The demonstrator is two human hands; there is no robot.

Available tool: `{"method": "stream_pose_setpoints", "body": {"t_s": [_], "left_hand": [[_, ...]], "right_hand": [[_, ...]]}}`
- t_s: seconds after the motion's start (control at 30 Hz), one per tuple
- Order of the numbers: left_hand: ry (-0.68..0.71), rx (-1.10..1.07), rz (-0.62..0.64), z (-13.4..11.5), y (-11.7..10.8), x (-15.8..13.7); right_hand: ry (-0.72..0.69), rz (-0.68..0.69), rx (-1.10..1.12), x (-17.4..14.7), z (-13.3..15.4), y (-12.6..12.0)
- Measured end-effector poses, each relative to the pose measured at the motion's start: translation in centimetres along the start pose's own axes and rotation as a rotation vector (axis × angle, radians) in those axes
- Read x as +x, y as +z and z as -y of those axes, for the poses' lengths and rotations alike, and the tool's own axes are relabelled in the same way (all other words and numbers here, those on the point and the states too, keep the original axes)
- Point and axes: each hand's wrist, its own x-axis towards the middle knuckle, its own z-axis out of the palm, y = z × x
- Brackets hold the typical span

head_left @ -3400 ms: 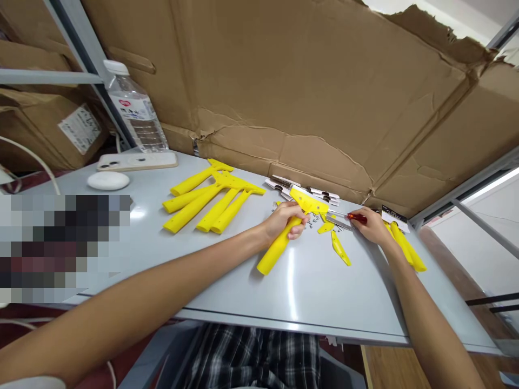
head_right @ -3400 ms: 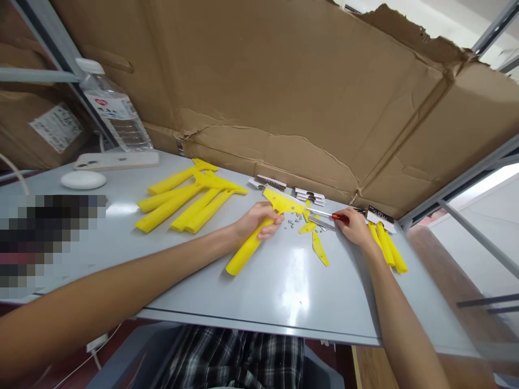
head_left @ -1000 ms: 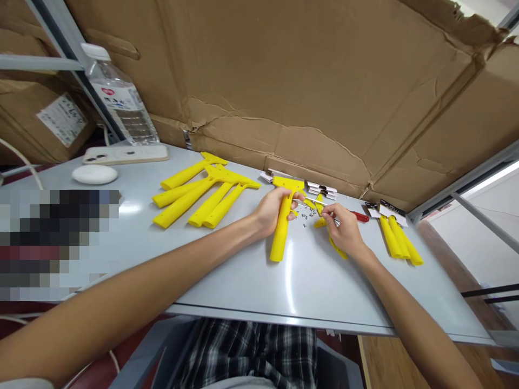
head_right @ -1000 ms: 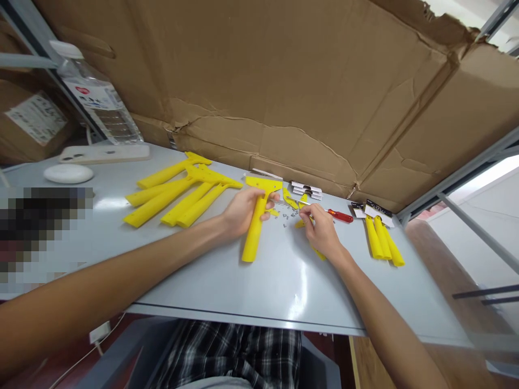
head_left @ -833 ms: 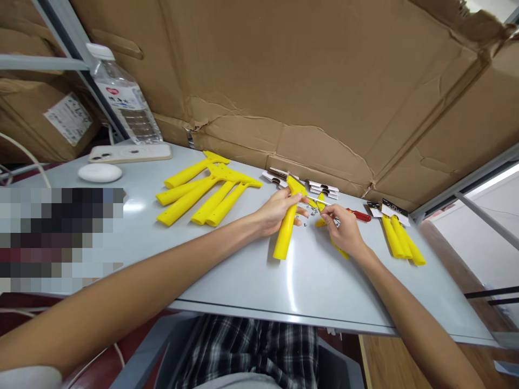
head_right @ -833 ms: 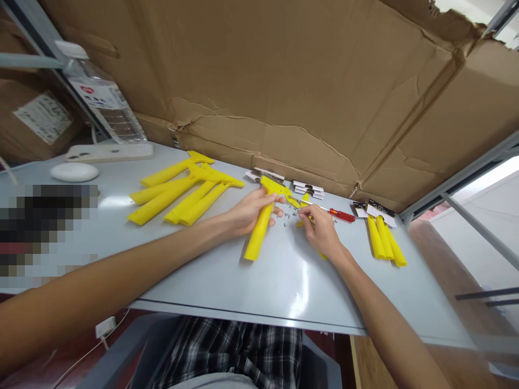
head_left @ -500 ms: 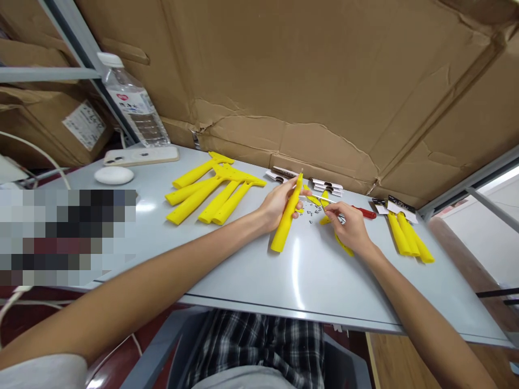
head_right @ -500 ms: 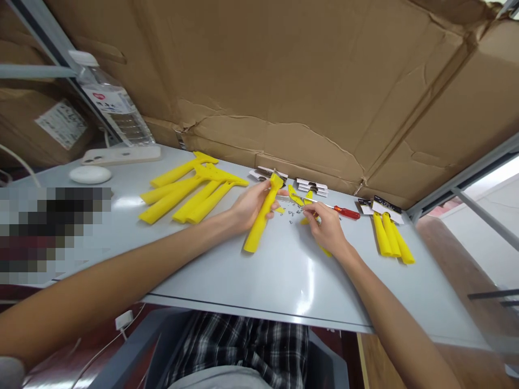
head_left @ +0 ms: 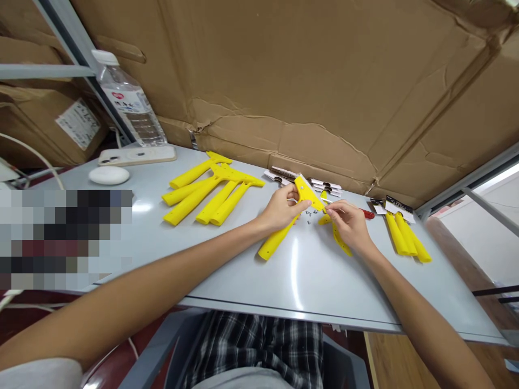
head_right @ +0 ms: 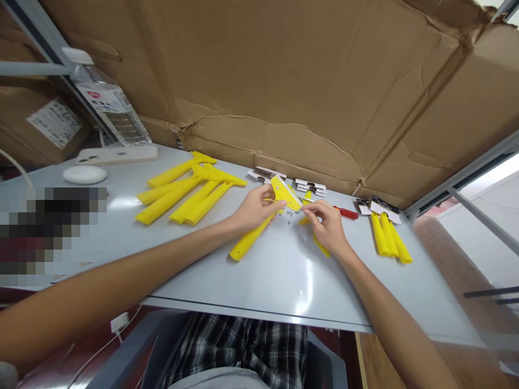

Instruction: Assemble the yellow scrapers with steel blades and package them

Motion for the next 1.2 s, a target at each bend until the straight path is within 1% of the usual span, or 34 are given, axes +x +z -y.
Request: {"method": "stream_pose_setpoints", "body": {"t_s": [0.17, 0.27, 0.37, 0.43, 0.63, 0.73, 0.93, 1.2], "left_hand": [[0.099, 0.106, 0.012, 0.5, 0.1, -0.1], [0.181, 0.176, 0.024, 0.8, 0.3, -0.2], [0.235, 0.233, 0.053, 0.9, 0.5, -0.5], [0.249, 0.288, 0.056, 0.9, 0.6, -0.7], [0.282, 0.433, 0.016, 0.5, 0.7, -1.3], [0.293, 0.464, -0.001, 0.4, 0.7, -1.4], [0.298, 0.459, 0.007, 0.7, 0.8, -1.3], [0.302, 0.458, 0.003, 0.7, 0.9, -1.5]], "right_hand": [[0.144, -0.024, 0.149, 0.1, -0.3, 0.1], [0.166, -0.065, 0.187, 0.2, -0.2, 0.1], [0.121, -0.106, 0.188, 0.0, 0.1, 0.2], [0.06, -0.113, 0.146, -0.2, 0.3, 0.4], [-0.165, -0.082, -0.092, -1.0, 1.6, 1.2], [-0.232, -0.08, -0.181, -1.1, 2.0, 1.2], [-0.284, -0.071, -0.205, -1.0, 2.3, 1.3], [-0.224, -0.003, -0.216, -1.0, 2.8, 1.1]]}}
